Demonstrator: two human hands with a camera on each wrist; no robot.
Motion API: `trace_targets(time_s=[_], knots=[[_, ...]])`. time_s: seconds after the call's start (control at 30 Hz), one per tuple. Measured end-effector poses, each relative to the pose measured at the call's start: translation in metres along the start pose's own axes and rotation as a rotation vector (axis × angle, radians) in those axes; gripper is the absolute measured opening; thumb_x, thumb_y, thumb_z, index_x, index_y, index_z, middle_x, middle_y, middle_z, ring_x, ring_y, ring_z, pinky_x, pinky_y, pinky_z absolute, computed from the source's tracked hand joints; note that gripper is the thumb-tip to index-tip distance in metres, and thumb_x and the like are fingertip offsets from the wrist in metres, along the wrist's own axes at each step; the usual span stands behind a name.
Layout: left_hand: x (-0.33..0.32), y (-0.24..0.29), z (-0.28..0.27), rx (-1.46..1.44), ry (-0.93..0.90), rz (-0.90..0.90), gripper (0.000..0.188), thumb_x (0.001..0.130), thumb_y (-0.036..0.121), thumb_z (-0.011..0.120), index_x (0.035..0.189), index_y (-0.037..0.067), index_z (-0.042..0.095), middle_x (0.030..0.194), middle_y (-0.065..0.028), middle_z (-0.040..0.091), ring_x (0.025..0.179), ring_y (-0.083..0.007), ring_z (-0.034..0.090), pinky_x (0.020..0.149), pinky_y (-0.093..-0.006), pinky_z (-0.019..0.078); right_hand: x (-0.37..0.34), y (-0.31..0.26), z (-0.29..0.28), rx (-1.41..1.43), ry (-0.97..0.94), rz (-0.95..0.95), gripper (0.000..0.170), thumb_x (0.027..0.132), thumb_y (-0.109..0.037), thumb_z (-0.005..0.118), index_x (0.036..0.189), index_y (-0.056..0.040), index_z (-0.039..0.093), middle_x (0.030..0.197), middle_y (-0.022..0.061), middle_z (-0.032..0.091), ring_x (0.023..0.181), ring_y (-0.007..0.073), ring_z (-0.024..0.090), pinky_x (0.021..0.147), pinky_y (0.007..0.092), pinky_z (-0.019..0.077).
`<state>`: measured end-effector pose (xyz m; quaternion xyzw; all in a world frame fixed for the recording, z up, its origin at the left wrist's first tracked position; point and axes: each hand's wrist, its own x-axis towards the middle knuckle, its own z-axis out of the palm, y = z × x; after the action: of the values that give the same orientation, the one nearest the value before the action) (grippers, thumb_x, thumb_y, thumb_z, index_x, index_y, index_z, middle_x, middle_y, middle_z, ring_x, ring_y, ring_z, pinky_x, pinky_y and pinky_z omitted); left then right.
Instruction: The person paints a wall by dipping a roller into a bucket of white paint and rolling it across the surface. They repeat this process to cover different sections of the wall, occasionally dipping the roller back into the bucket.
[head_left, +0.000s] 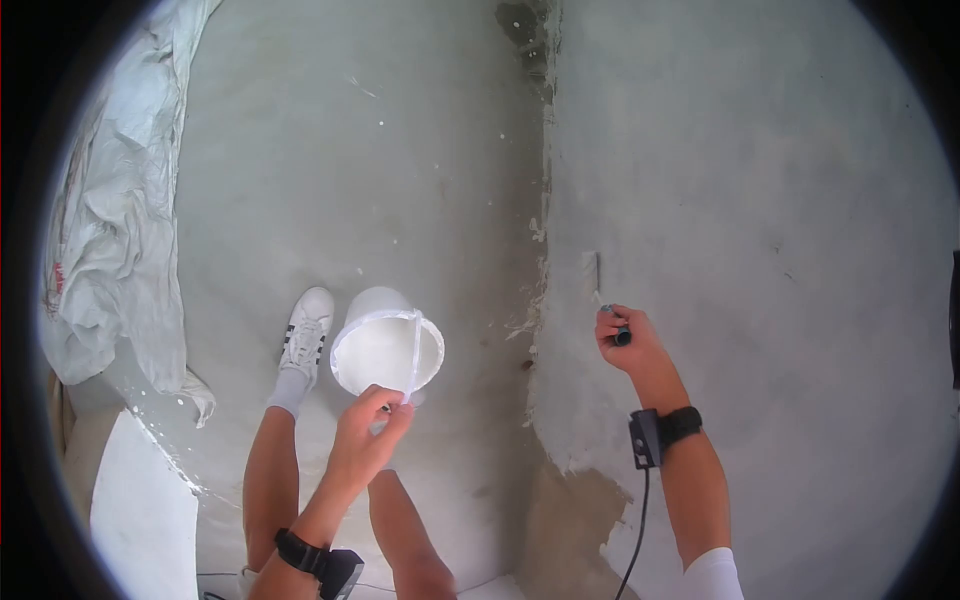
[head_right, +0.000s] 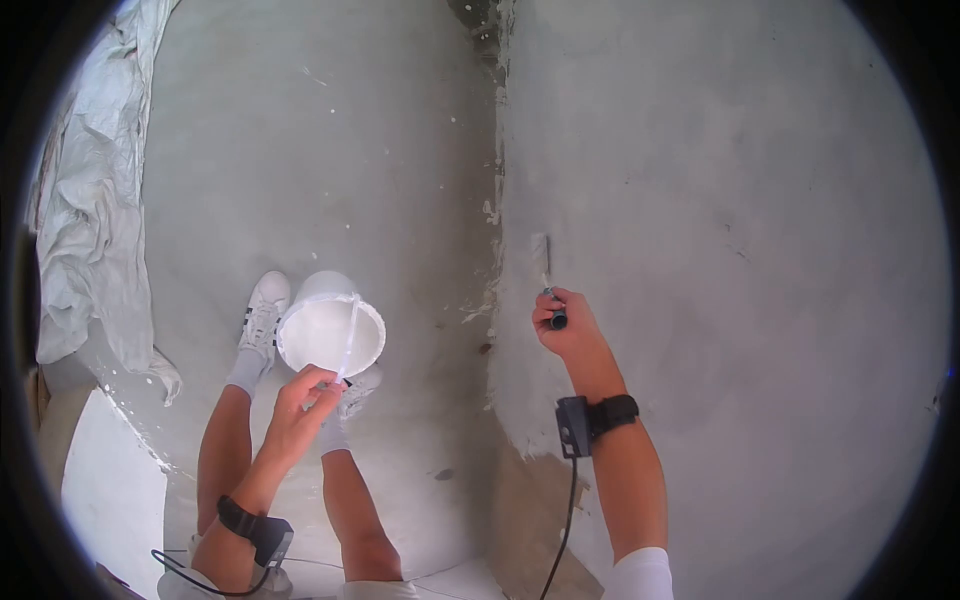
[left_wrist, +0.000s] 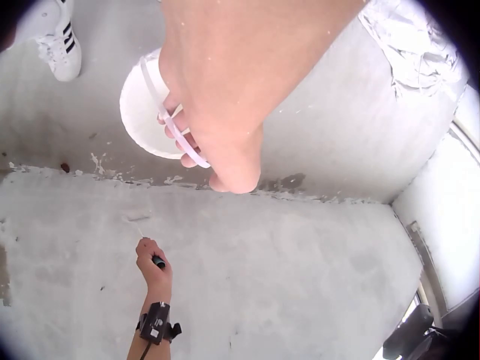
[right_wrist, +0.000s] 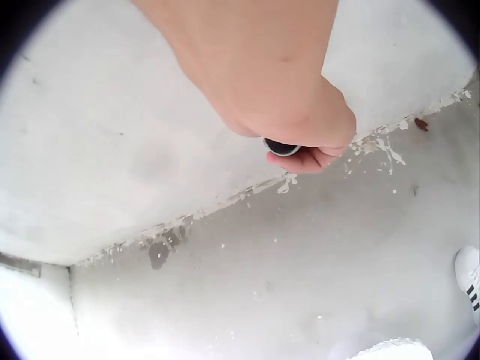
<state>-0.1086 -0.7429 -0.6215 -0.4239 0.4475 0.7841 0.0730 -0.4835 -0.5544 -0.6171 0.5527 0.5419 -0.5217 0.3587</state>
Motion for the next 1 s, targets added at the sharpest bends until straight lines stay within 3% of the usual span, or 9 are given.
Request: trace_targets(time_s=[0.2,0.3,0.4,0.5,0.63,0.9,1.0], knots=[[0.0,-0.002,0.005,-0.037,0.027,-0.037,0.02,0.092,0.018,0.06,0.098,-0.001,0.063,0.096,-0.009,0.062,0.083,-0.0176,0.062,0.081,-0.0312,0.0486,-0.133,-0.049,0.056,-0.197,-0.284,-0.146,0.02,0.102,-0.018,0.047,0.106,0.0014,0.047,0.071,0.0,0.048,0.05,0.006,0.041,0.044,0.023,0.0337],[0.0,-0.004,0.004,-0.04,0.05,-0.041,0.02,0.092,0.018,0.06,0.098,-0.001,0.063,0.094,-0.0086,0.062,0.082,-0.0175,0.061,0.082,-0.0311,0.0488,-0.131,-0.055,0.088,-0.23,-0.251,-0.143,0.021,0.102,-0.018,0.045,0.107,0.002,0.047,0.07,-0.0008,0.047,0.049,0.0061,0.039,0.044,0.023,0.0323],[0.001,-0.004,-0.001,-0.052,0.073,-0.023,0.02,0.091,0.019,0.061,0.098,0.0,0.064,0.092,-0.008,0.062,0.083,-0.0172,0.061,0.082,-0.0311,0.049,-0.096,-0.046,0.106,-0.246,-0.096,-0.084,0.019,0.102,-0.016,0.044,0.106,0.0022,0.047,0.069,-0.0007,0.047,0.047,0.0062,0.039,0.044,0.0226,0.0332],[-0.004,0.004,-0.007,-0.065,0.077,-0.006,0.021,0.091,0.019,0.061,0.098,-0.001,0.064,0.091,-0.0078,0.061,0.084,-0.0168,0.061,0.082,-0.0313,0.0491,-0.061,-0.045,0.1,-0.059,0.095,-0.064,0.019,0.101,-0.014,0.042,0.105,0.0034,0.047,0.069,0.0005,0.047,0.045,0.0065,0.039,0.044,0.0225,0.0343],[0.0,0.006,-0.012,-0.111,0.081,-0.016,0.021,0.09,0.018,0.062,0.097,-0.001,0.064,0.09,-0.008,0.061,0.084,-0.0165,0.06,0.082,-0.0314,0.049,-0.068,-0.046,0.086,-0.094,0.018,-0.13,0.019,0.102,-0.013,0.04,0.102,0.0047,0.046,0.069,0.0017,0.048,0.045,0.0064,0.04,0.044,0.0222,0.0349],[0.001,0.004,0.003,-0.071,0.049,0.006,0.019,0.09,0.017,0.062,0.097,-0.001,0.063,0.091,-0.009,0.061,0.083,-0.0176,0.061,0.079,-0.0316,0.0496,-0.211,-0.056,0.041,-0.082,0.006,-0.157,0.022,0.102,-0.016,0.044,0.104,0.0058,0.046,0.07,0.0009,0.046,0.045,0.0063,0.035,0.041,0.0215,0.0294],[-0.001,-0.001,0.013,-0.074,0.065,0.015,0.02,0.09,0.018,0.062,0.098,-0.001,0.062,0.091,-0.0079,0.06,0.077,-0.0168,0.059,0.076,-0.0292,0.0488,-0.287,-0.049,0.012,-0.102,0.027,-0.172,0.023,0.103,-0.02,0.042,0.104,0.0018,0.048,0.069,-0.0006,0.046,0.044,0.0062,0.034,0.043,0.0222,0.0291]])
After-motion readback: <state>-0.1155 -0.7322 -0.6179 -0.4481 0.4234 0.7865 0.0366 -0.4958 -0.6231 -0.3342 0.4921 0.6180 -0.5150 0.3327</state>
